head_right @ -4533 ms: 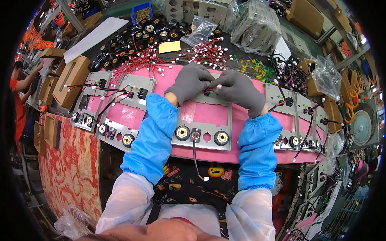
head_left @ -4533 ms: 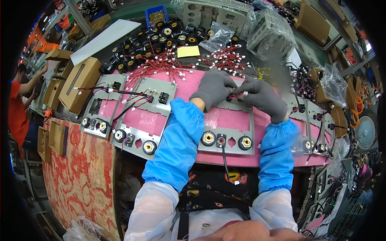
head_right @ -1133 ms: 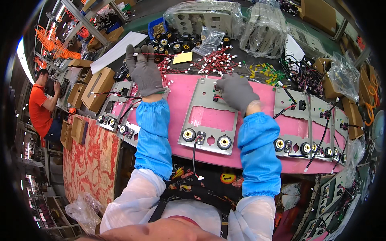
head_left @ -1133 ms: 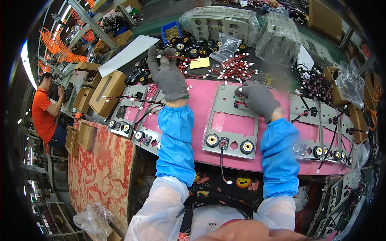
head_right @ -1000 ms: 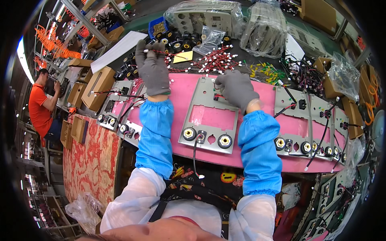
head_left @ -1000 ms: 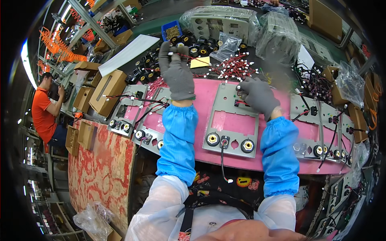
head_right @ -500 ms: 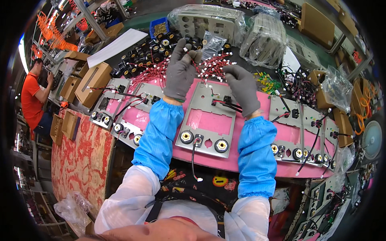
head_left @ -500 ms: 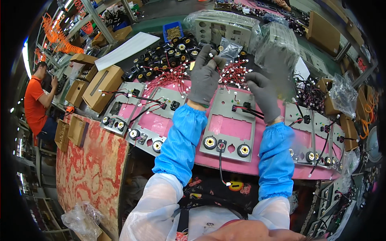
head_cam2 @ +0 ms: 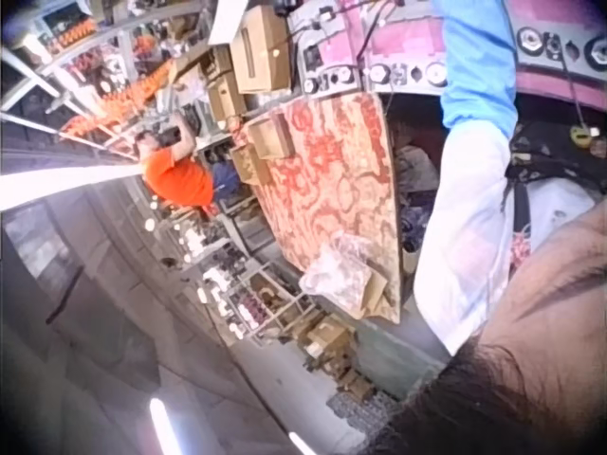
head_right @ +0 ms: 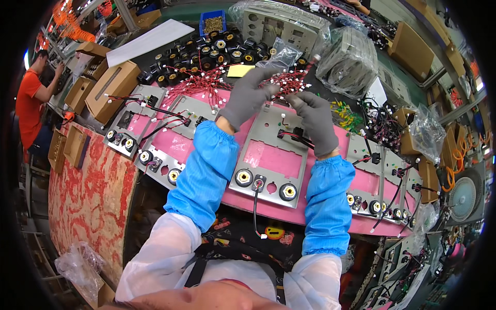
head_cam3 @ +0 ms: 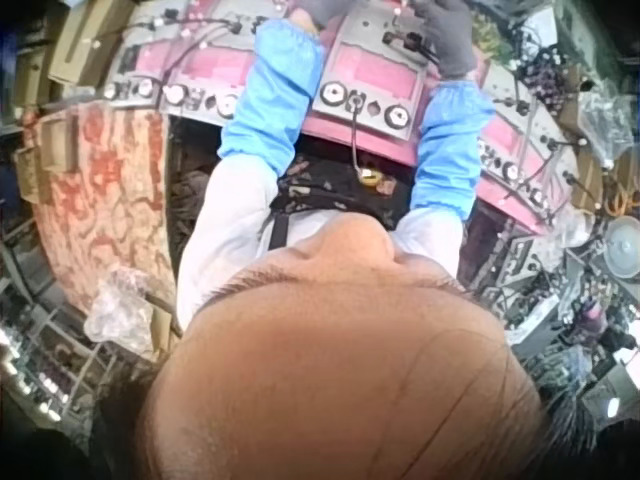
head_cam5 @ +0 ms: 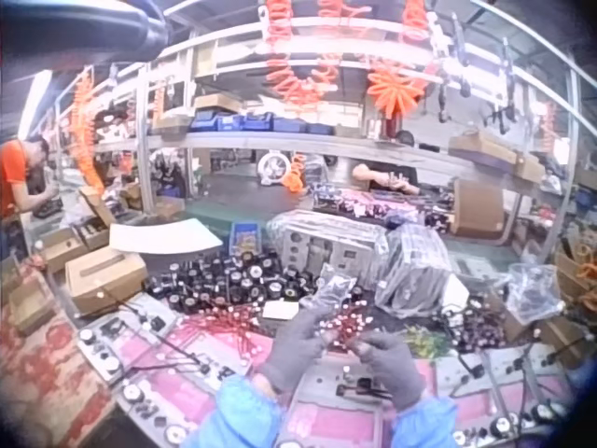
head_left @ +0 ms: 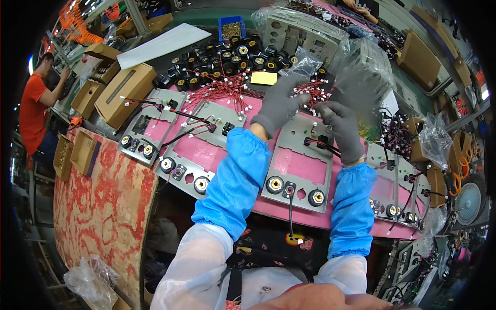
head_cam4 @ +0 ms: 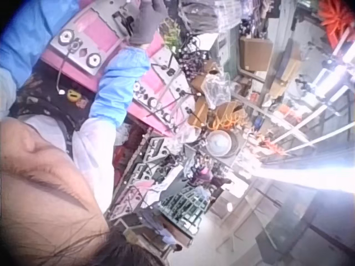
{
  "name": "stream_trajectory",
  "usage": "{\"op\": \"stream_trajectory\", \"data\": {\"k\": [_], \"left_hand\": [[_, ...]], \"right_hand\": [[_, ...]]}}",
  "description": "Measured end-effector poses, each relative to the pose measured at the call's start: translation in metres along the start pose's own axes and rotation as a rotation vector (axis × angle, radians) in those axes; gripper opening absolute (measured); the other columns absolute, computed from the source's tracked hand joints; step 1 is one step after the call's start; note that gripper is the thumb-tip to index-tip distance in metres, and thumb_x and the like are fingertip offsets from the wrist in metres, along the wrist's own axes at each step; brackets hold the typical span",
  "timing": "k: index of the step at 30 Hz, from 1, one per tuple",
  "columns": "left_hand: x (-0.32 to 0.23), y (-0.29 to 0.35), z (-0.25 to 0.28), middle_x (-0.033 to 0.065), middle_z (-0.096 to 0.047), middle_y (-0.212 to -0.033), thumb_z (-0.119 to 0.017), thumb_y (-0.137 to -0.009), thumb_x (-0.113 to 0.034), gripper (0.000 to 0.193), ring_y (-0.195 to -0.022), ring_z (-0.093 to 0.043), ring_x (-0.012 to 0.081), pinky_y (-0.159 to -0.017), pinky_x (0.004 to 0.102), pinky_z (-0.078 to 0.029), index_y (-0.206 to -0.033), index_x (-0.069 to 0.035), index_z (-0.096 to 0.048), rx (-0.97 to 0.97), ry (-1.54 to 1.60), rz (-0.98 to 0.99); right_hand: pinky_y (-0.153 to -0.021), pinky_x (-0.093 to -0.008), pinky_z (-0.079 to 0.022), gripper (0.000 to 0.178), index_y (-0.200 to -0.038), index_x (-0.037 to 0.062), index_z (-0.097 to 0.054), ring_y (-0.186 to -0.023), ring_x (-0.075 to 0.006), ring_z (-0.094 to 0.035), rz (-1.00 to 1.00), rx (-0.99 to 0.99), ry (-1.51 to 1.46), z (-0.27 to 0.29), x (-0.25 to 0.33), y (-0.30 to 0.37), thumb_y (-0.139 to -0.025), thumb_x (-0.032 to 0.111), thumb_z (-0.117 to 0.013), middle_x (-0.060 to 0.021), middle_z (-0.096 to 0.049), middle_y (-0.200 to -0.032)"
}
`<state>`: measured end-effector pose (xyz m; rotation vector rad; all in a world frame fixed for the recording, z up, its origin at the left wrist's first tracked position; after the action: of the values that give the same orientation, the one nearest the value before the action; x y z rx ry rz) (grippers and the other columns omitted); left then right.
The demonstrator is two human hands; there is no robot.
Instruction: Assembling electronic components onto a pink mounting plate using wires and a screwdriver.
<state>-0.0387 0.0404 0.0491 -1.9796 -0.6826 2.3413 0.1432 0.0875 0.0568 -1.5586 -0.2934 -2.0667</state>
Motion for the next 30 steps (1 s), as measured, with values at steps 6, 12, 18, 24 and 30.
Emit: {"op": "stream_trajectory", "data": {"k": [6,12,18,24,30], "left_hand": [[0.013,0.016,-0.019,0.0095,-0.062,-0.108,-0.071,-0.076,-0.016,0.029,-0.104,-0.060,0.0264,-0.089,0.0361,-0.049,-0.103,-0.005,-0.070,0.488,-0.405,-0.155],[0.021,0.019,-0.020,0.0104,-0.062,-0.108,-0.070,-0.075,-0.013,0.027,-0.103,-0.059,0.0276,-0.089,0.0367,-0.049,-0.100,-0.003,-0.069,0.556,-0.355,-0.163],[0.024,0.024,-0.023,0.0108,-0.061,-0.110,-0.073,-0.075,-0.014,0.022,-0.107,-0.057,0.0280,-0.089,0.0373,-0.048,-0.094,-0.004,-0.070,0.493,-0.437,-0.127],[0.025,0.029,-0.024,0.0115,-0.061,-0.114,-0.074,-0.075,-0.014,0.021,-0.111,-0.056,0.0284,-0.092,0.0372,-0.048,-0.093,-0.004,-0.070,0.430,-0.480,-0.177],[0.029,0.030,-0.025,0.0115,-0.060,-0.116,-0.075,-0.075,-0.014,0.021,-0.113,-0.055,0.0280,-0.092,0.0370,-0.049,-0.092,-0.002,-0.070,0.413,-0.447,-0.237]], "right_hand": [[-0.063,-0.0237,-0.046,0.020,-0.100,0.0011,-0.070,-0.073,-0.0067,-0.056,-0.060,0.027,-0.274,-0.006,-0.009,0.006,-0.093,0.020,-0.066,0.0010,-0.063,-0.081],[-0.063,-0.0238,-0.046,0.020,-0.097,0.0008,-0.068,-0.072,-0.0072,-0.056,-0.101,0.026,-0.330,-0.004,-0.018,0.007,-0.093,0.020,-0.067,0.0011,-0.062,-0.081],[-0.067,-0.0246,-0.044,0.023,-0.094,0.0008,-0.069,-0.072,-0.0071,-0.055,-0.077,-0.054,-0.258,-0.001,-0.027,0.002,-0.092,0.024,-0.068,0.0007,-0.062,-0.078],[-0.065,-0.0237,-0.043,0.022,-0.092,0.0014,-0.069,-0.071,-0.0059,-0.053,-0.089,-0.045,-0.261,-0.003,-0.027,0.004,-0.092,0.024,-0.068,0.0011,-0.062,-0.077],[-0.064,-0.0232,-0.042,0.020,-0.092,0.0012,-0.070,-0.072,-0.0052,-0.051,-0.072,-0.059,-0.273,-0.004,-0.030,0.006,-0.090,0.022,-0.069,0.0024,-0.061,-0.077]]}}
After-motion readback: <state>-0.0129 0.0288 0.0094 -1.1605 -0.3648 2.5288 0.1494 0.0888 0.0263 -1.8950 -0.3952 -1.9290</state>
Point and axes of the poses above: each hand's wrist, its own y-axis away from the middle knuckle, its own z-axis out of the back of the hand, x = y × z, the point moved 4 cm from there along -y, towards the middle knuckle
